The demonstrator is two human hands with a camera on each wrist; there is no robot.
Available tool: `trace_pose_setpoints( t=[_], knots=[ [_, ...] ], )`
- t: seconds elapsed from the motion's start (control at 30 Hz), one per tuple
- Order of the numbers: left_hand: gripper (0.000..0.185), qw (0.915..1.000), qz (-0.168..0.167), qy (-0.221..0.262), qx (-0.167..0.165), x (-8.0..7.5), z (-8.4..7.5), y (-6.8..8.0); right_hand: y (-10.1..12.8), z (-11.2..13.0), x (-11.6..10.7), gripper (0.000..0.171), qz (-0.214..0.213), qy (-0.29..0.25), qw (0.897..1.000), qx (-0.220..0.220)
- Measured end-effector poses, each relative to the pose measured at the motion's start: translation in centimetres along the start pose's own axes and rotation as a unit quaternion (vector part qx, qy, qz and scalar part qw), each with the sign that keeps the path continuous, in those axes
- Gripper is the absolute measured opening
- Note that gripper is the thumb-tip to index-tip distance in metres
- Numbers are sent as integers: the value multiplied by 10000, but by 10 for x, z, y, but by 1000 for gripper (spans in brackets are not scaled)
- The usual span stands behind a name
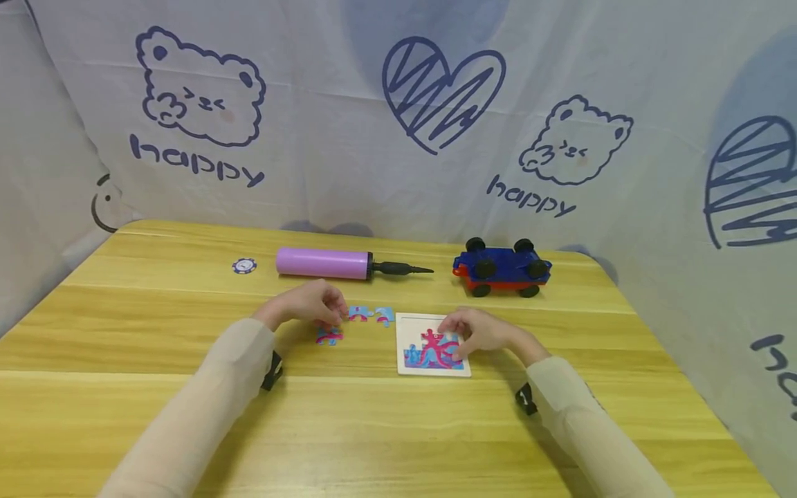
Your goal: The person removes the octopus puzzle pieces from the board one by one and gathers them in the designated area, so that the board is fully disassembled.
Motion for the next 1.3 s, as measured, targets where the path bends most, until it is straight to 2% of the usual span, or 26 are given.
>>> trace_pose_setpoints(
  t=[0.33,0.73,0.9,1.3],
  knots=[
    [12,9999,59,107,36,5,-10,-7,3,0,-2,36,-137,111,9996,227],
    [13,9997,14,-103,219,10,-25,-16,3,0,-1,35,-157,47,9995,261],
    [15,9993,-25,-146,346,13,-35,-24,4,1,-1,36,-143,11,9996,231],
    [12,9989,39,192,424,27,-52,-44,4,1,-2,37,-115,-74,9998,145]
  ],
)
Point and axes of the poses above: each hand's wrist, its own y-axis away from the middle knuckle, its own x-axis out of the palm, z = x × y, the point moved 2 cm from there along -y, towards the middle knuckle, and after that the axes turned 13 degrees about -y, right-handed, at the moved point
